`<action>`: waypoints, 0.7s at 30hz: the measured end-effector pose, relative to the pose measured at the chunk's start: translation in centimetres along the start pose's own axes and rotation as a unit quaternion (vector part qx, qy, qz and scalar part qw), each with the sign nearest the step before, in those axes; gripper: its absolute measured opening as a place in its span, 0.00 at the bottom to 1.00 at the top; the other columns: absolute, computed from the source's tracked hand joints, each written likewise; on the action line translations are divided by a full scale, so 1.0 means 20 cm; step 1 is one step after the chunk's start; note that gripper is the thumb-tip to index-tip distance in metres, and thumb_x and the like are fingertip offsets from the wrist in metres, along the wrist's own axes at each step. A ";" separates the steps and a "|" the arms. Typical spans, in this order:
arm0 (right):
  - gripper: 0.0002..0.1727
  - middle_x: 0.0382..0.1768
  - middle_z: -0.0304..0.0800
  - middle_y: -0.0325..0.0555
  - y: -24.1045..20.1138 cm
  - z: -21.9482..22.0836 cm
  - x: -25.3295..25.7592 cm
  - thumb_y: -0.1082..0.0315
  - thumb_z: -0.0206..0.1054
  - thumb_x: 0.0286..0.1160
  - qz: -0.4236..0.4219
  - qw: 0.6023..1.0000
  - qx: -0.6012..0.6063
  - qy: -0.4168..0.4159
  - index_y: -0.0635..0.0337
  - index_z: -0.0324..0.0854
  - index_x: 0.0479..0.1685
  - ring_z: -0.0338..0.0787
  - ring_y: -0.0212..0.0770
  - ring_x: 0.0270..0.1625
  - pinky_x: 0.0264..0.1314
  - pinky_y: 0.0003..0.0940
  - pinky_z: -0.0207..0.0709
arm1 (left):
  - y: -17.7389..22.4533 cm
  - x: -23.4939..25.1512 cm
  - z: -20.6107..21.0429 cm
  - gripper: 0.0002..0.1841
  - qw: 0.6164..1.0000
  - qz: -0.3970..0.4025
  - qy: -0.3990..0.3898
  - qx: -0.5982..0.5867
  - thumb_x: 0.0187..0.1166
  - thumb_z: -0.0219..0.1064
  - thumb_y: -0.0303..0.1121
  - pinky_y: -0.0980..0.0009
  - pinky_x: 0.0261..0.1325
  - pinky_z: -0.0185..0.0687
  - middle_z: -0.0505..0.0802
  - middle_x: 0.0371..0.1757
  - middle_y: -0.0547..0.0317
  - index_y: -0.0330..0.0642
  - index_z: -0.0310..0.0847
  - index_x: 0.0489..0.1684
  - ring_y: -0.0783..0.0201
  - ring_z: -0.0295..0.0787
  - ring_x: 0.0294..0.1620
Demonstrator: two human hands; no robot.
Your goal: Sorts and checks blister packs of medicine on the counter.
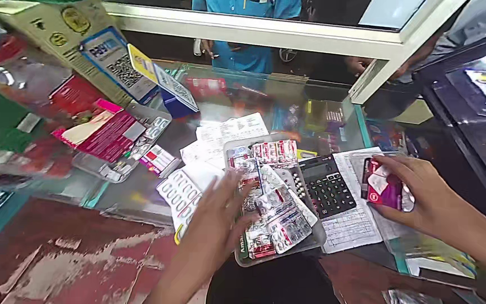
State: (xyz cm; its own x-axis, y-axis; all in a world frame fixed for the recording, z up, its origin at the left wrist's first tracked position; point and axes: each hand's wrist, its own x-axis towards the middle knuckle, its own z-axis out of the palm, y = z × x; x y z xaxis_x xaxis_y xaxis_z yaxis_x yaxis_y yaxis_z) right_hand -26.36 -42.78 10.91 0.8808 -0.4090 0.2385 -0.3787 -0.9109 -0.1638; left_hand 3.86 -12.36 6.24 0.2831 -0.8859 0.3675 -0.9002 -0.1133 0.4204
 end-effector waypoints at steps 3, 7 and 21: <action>0.50 0.71 0.84 0.51 -0.35 0.11 0.19 0.32 0.73 0.59 -0.111 0.980 0.168 -0.005 0.55 0.72 0.81 0.77 0.52 0.78 0.82 0.56 0.68 | -0.21 -0.13 -0.07 0.35 0.986 -0.121 0.052 0.097 0.85 0.51 0.63 0.30 0.79 0.62 0.81 0.80 0.41 0.44 0.82 0.75 0.32 0.71 0.83; 0.53 0.84 0.72 0.51 -0.62 0.26 0.39 0.31 0.73 0.63 -0.163 0.969 0.177 -0.058 0.50 0.65 0.89 0.68 0.56 0.88 0.86 0.74 0.54 | -0.40 -0.30 -0.03 0.54 0.977 -0.169 0.010 0.128 0.68 0.56 0.77 0.18 0.69 0.62 0.75 0.80 0.23 0.36 0.72 0.82 0.14 0.68 0.76; 0.53 0.68 0.80 0.76 0.14 0.24 -0.27 0.50 0.83 0.56 0.359 0.931 0.015 0.059 0.58 0.66 0.88 0.82 0.77 0.67 0.67 0.78 0.70 | -0.48 -0.34 0.11 0.32 0.985 -0.156 0.000 0.079 0.65 0.69 0.57 0.25 0.77 0.59 0.73 0.83 0.27 0.45 0.89 0.63 0.16 0.63 0.81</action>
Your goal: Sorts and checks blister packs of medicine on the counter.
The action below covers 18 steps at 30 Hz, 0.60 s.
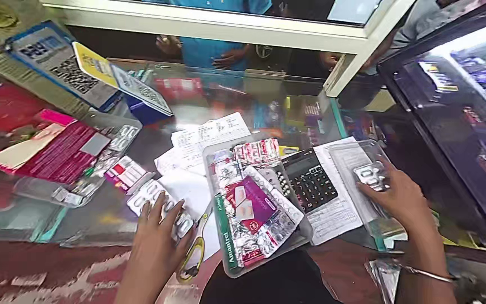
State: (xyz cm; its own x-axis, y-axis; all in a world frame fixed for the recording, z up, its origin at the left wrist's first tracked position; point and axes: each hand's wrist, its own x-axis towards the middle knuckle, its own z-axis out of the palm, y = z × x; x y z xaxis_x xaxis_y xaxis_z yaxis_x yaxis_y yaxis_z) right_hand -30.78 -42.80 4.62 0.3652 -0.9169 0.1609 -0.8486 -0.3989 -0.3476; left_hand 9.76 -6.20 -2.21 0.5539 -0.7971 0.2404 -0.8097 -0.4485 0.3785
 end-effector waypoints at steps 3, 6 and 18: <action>0.46 0.60 0.89 0.68 -0.36 -0.14 -0.07 0.41 0.72 0.65 -0.050 0.994 0.060 0.071 0.62 0.73 0.82 0.92 0.60 0.53 0.52 0.61 0.83 | 0.02 -0.02 -0.05 0.26 1.000 -0.003 0.007 -0.022 0.74 0.63 0.47 0.29 0.79 0.62 0.73 0.84 0.34 0.45 0.87 0.68 0.21 0.64 0.83; 0.39 0.52 0.95 0.49 -0.79 -0.14 -0.17 0.40 0.66 0.75 -0.164 0.970 0.179 0.008 0.60 0.77 0.78 0.95 0.33 0.43 0.39 0.32 0.91 | 0.06 -0.03 -0.11 0.23 0.998 -0.014 0.031 -0.043 0.78 0.57 0.37 0.33 0.76 0.70 0.77 0.82 0.36 0.44 0.86 0.70 0.27 0.70 0.81; 0.39 0.83 0.67 0.72 -1.16 0.20 -0.30 0.44 0.47 0.88 -0.267 0.963 -0.001 -0.025 0.67 0.69 0.85 0.77 0.75 0.78 0.68 0.62 0.80 | 0.45 0.10 -0.31 0.18 0.938 0.179 0.224 -0.196 0.90 0.53 0.33 0.55 0.86 0.70 0.82 0.79 0.54 0.56 0.78 0.73 0.53 0.70 0.86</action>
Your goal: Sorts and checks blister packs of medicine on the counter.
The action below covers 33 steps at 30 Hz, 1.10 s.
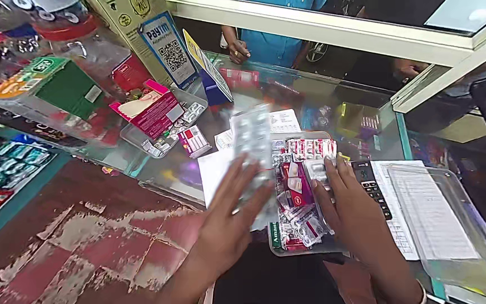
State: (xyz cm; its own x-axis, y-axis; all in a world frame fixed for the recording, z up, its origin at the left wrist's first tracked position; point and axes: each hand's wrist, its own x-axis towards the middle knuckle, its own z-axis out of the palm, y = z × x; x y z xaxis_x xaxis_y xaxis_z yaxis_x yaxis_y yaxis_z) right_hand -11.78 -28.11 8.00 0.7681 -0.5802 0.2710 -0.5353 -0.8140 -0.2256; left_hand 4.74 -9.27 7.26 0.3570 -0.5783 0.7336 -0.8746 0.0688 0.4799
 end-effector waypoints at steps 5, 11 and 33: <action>0.36 0.76 0.79 0.68 0.01 -0.07 -0.07 0.47 0.45 0.89 -0.035 0.998 0.029 -0.038 0.71 0.78 0.76 0.78 0.71 0.78 0.76 0.67 0.73 | -0.11 0.20 0.25 0.17 0.965 0.127 -0.225 -0.036 0.81 0.62 0.25 0.44 0.77 0.76 0.88 0.71 0.44 0.48 0.88 0.65 0.38 0.80 0.77; 0.39 0.84 0.71 0.62 0.22 -0.14 0.22 0.38 0.65 0.76 -0.185 0.974 0.134 0.010 0.55 0.78 0.80 0.69 0.64 0.86 0.81 0.62 0.69 | -0.38 0.35 0.24 0.18 0.891 0.195 -0.308 -0.271 0.83 0.52 0.20 0.51 0.88 0.62 0.82 0.78 0.41 0.38 0.90 0.55 0.45 0.69 0.86; 0.28 0.82 0.75 0.52 0.35 -0.15 0.40 0.41 0.65 0.78 -0.251 0.944 0.197 -0.080 0.48 0.89 0.67 0.68 0.52 0.87 0.84 0.51 0.66 | -0.47 0.33 -0.25 0.38 0.968 -0.059 -0.203 0.135 0.63 0.74 0.58 0.38 0.59 0.80 0.83 0.74 0.44 0.47 0.82 0.74 0.42 0.83 0.66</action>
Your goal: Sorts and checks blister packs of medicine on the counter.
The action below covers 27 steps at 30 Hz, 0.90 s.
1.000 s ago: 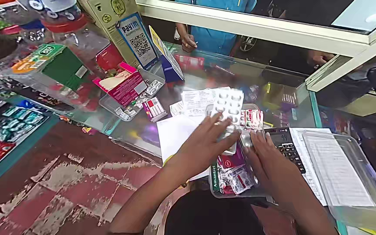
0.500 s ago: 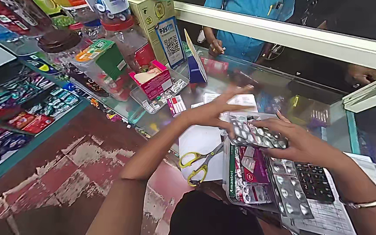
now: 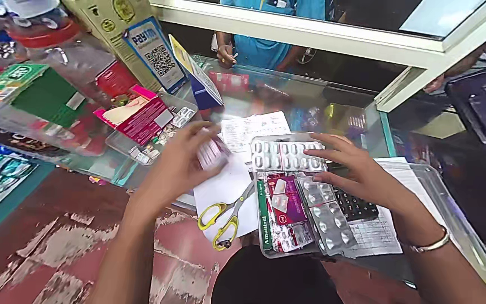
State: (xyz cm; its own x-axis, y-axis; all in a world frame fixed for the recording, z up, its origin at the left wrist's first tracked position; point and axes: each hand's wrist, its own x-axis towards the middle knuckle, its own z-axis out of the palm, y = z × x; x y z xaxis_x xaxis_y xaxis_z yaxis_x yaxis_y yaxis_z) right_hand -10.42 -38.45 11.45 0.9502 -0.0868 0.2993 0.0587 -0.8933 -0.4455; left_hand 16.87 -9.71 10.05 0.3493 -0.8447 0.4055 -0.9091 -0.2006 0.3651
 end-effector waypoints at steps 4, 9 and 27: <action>0.29 0.79 0.79 0.50 -0.01 0.07 -0.23 0.41 0.66 0.78 0.094 0.988 0.084 0.091 0.50 0.88 0.68 0.78 0.43 0.81 0.79 0.40 0.75 | 0.54 -0.08 0.16 0.30 0.969 0.181 -0.108 -0.127 0.76 0.69 0.57 0.46 0.76 0.70 0.76 0.84 0.53 0.65 0.77 0.79 0.53 0.75 0.80; 0.43 0.85 0.70 0.56 -0.13 0.24 -0.44 0.44 0.66 0.79 0.211 0.918 0.297 0.160 0.71 0.66 0.84 0.75 0.41 0.84 0.82 0.34 0.75 | 0.56 -0.22 0.42 0.55 0.973 0.080 -0.022 -0.215 0.64 0.59 0.80 0.22 0.85 0.31 0.56 0.95 0.45 0.57 0.57 0.92 0.35 0.39 0.95; 0.37 0.88 0.61 0.64 -0.66 0.60 0.19 0.63 0.56 0.88 0.204 0.837 0.477 0.175 0.68 0.50 0.93 0.69 0.44 0.87 0.88 0.38 0.64 | 0.19 -0.39 0.04 0.21 0.733 -0.348 0.216 -0.544 0.92 0.44 0.51 0.72 0.54 0.91 0.95 0.51 0.72 0.54 0.80 0.66 0.75 0.92 0.52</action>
State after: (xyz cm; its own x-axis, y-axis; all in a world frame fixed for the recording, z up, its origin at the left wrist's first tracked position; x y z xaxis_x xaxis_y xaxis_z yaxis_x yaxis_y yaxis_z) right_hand -3.85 -21.70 8.32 0.8125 -0.5719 0.1130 0.1274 -0.0149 -0.9917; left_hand 10.47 -4.30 7.61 0.8945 -0.4437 -0.0543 0.1600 0.2043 0.9657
